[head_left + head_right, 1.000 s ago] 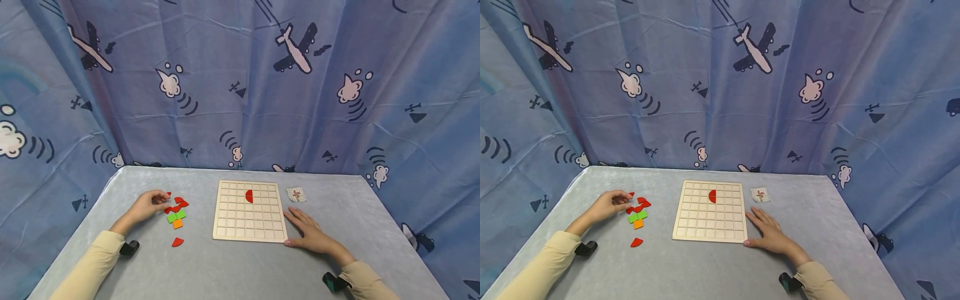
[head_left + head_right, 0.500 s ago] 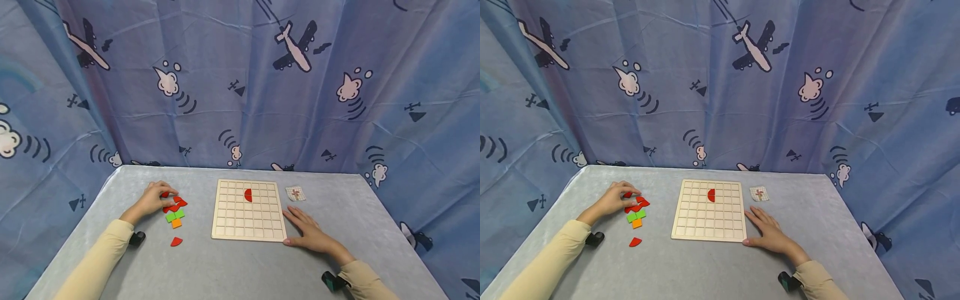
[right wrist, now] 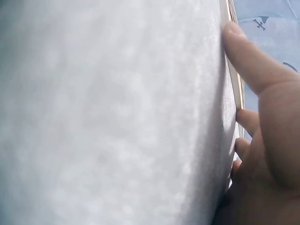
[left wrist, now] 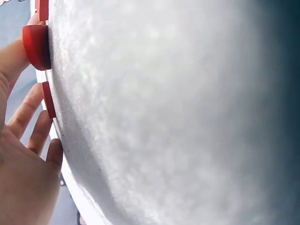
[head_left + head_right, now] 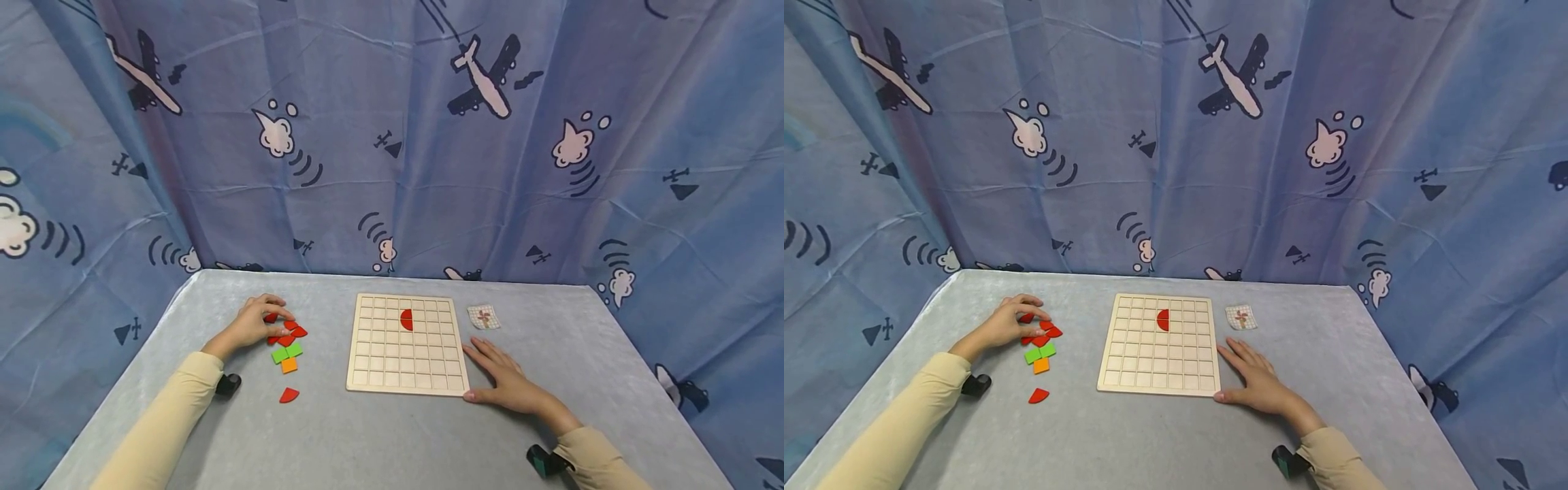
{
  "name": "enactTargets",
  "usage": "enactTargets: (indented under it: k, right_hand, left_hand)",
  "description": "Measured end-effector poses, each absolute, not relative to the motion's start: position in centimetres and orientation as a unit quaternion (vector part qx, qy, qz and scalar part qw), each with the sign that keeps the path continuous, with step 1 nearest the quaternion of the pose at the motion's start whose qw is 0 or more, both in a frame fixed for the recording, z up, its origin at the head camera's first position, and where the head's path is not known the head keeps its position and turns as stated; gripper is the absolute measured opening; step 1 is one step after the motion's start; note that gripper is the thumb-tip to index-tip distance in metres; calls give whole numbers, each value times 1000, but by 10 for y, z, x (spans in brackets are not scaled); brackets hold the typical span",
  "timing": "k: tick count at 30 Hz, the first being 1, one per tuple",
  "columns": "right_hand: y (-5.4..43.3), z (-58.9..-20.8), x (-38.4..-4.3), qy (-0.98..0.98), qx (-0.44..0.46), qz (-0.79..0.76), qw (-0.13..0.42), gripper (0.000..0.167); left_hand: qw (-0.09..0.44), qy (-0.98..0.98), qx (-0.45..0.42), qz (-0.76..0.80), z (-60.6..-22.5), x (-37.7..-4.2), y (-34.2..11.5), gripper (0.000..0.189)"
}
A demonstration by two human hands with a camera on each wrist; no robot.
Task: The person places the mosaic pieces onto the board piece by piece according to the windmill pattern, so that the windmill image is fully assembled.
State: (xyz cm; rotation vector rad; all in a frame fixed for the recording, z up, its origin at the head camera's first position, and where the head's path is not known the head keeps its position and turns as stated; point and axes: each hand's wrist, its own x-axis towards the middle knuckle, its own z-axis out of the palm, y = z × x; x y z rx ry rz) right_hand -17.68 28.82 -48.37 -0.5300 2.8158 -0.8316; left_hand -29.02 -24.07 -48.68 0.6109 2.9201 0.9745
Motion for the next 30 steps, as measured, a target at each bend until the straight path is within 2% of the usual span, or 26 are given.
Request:
enactTargets:
  k: [13, 20, 30]
  right_hand:
    - [290, -487, -177, 939, -187, -279, 73, 93]
    - [289, -484, -176, 938, -186, -283, 69, 92]
    - [290, -487, -176, 938, -187, -282, 72, 93]
  left_hand:
    - [-38, 928, 169, 331, -485, -289, -235, 26]
    - [-26, 913, 184, 363, -473, -290, -220, 24]
    - [-11, 917, 195, 347, -469, -291, -174, 22]
